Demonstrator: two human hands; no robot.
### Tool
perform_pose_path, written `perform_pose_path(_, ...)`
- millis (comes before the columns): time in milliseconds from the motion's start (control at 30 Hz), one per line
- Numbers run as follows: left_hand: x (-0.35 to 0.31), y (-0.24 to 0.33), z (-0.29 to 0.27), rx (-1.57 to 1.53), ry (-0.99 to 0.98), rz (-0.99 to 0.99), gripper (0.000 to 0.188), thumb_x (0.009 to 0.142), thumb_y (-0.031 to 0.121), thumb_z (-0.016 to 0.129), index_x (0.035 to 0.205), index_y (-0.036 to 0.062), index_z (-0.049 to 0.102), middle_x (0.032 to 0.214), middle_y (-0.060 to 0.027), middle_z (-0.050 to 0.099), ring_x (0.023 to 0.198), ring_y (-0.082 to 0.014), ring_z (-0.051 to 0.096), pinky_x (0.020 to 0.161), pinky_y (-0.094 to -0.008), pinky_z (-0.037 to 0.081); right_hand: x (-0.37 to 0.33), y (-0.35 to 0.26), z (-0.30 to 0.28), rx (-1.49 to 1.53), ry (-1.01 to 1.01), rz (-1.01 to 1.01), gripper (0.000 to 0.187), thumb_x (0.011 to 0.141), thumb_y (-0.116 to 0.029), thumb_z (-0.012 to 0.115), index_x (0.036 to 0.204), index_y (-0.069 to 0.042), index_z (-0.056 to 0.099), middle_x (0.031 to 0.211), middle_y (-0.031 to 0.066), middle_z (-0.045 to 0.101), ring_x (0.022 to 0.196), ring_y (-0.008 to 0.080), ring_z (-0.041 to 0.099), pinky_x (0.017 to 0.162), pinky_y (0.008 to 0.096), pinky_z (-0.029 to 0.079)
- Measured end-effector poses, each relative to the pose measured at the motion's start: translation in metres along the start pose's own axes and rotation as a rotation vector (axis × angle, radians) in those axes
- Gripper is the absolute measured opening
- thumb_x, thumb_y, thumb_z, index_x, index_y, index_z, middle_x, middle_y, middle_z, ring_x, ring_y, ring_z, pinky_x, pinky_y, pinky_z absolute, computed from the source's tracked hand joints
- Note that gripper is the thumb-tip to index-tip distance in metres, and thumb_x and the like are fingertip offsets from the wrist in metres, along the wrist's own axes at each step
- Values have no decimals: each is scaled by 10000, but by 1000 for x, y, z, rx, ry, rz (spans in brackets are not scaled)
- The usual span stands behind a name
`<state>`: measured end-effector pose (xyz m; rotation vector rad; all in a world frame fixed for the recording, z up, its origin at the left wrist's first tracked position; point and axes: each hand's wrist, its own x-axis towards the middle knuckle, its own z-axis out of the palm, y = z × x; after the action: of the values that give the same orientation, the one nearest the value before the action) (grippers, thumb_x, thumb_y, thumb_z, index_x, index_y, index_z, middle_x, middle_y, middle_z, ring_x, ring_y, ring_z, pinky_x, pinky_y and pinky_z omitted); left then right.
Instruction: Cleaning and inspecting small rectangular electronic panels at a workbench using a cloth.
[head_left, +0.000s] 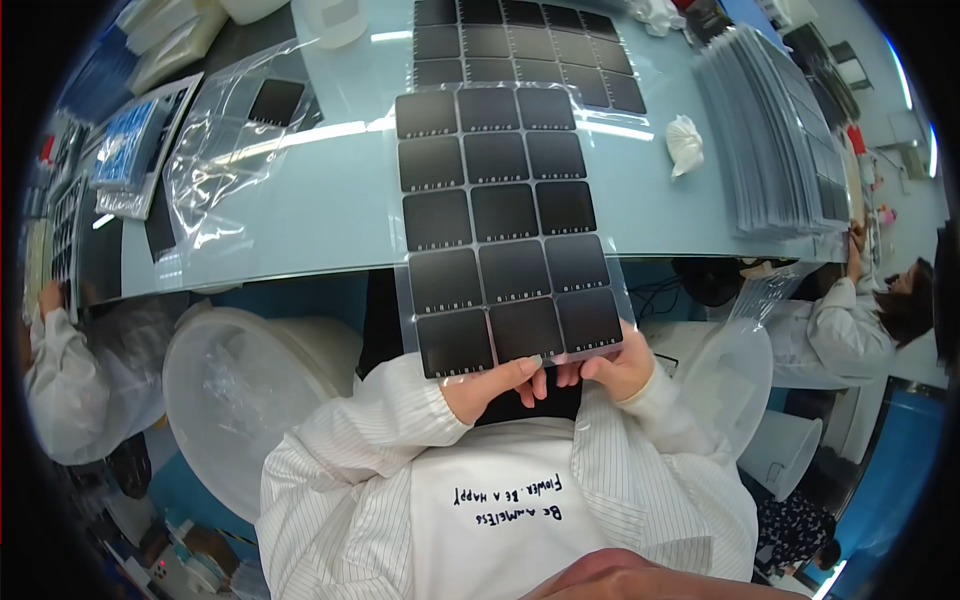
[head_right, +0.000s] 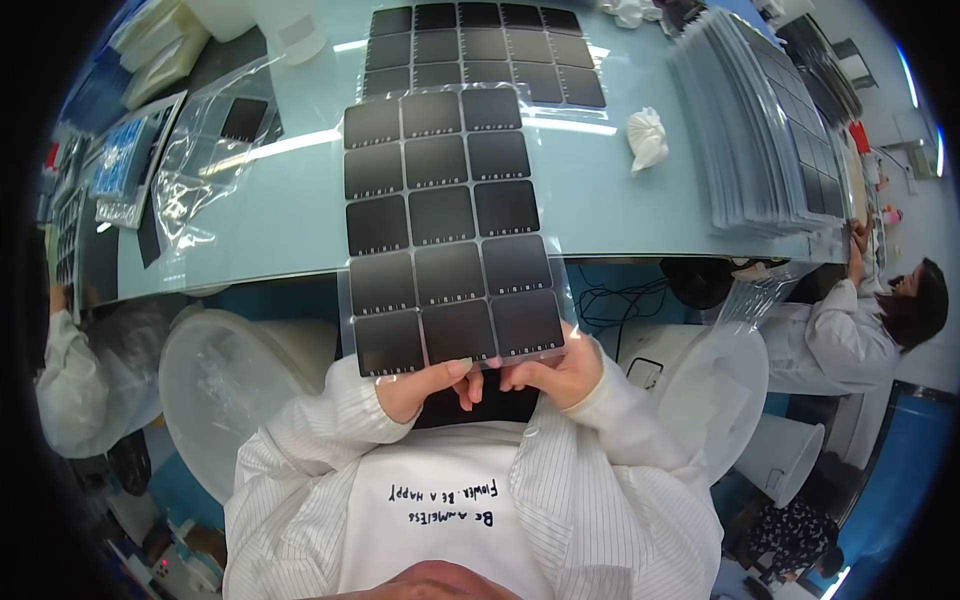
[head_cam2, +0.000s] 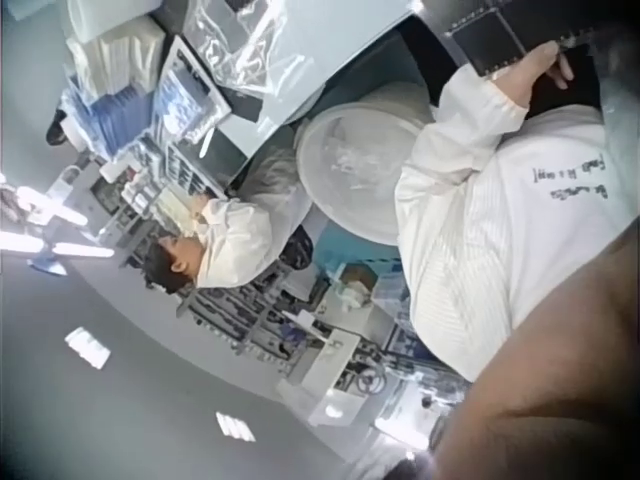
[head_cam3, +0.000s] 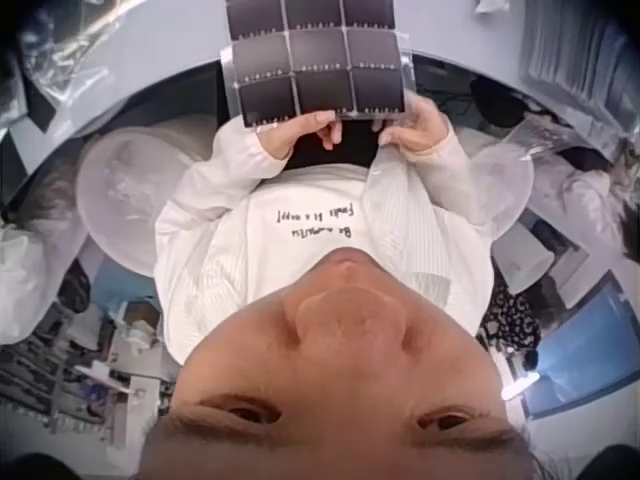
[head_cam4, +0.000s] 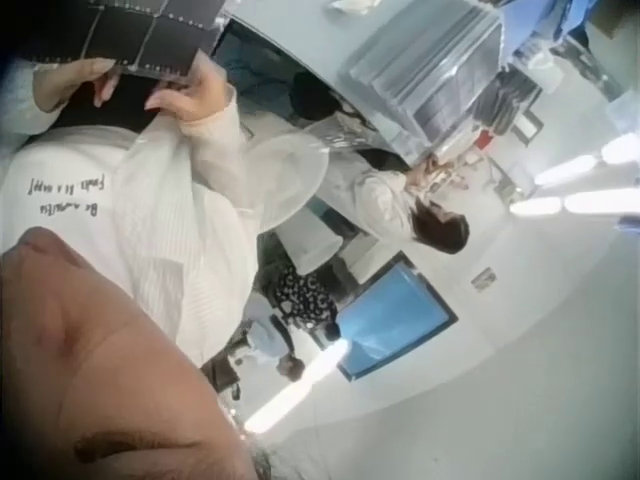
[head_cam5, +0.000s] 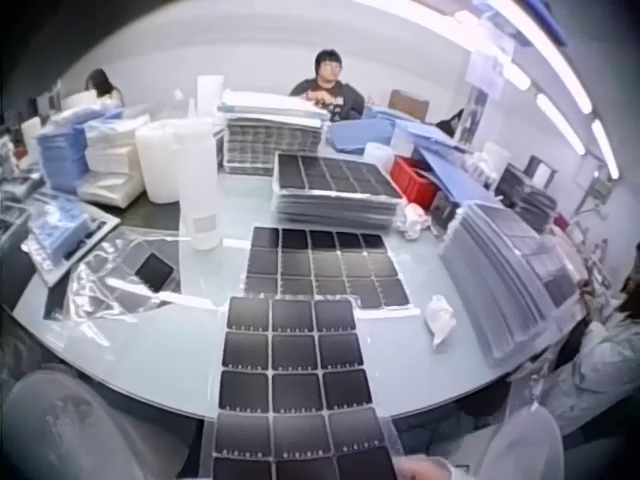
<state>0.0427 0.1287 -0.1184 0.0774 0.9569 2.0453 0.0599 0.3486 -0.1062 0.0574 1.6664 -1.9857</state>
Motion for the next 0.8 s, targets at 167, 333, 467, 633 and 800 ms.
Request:
perform_pose_path(167, -2, 7, 5, 186, -104, -88, 181, 894, 181, 554, 999, 36, 581, 900, -21, 586, 748, -84, 534, 649, -228, 462, -7, -9, 21, -195, 270, -190, 170, 898, -103, 523, 973, 48, 544, 787, 110, 623, 621, 173, 611, 565, 259, 493)
perform_pose_path(333, 4, -2, -5, 540, -189, -63, 360, 812, 125, 673, 1142, 40, 557, 907, -46, 614, 820, -106, 581, 667, -227, 467, -14, -48, -10, -164, 595, -361, 199, 880, -62, 548, 1052, 37, 560, 740, 73, 615, 551, 128, 578, 512, 215, 460)
perform_pose_path(467, 6, 22, -2, 852, -207, 70, 445, 750, 124, 730, 1157, 46, 569, 899, -72, 629, 749, -124, 612, 562, -214, 479, -15, -84, -51, -493, 848, -607, 273, 870, -72, 583, 1135, -8, 558, 742, -30, 581, 544, 23, 458, 493, 156, 335)
perform_pose_path(633, 10, 78, 0, 1087, -71, 227, 367, 736, 73, 714, 1088, 38, 614, 849, -80, 644, 747, -148, 627, 575, -231, 473, -41, -118, -107, -553, 1136, -813, 257, 853, -76, 627, 1098, -14, 578, 765, -52, 582, 553, -1, 412, 493, 147, 298)
perform_pose_path(800, 51, 128, -17, 1532, 360, 705, 234, 763, 56, 650, 997, 61, 638, 949, -93, 622, 851, -235, 589, 645, -299, 485, -74, -160, -185, -292, 1265, -1059, 188, 846, -69, 635, 1025, -31, 591, 746, -55, 588, 526, 5, 395, 469, 164, 291)
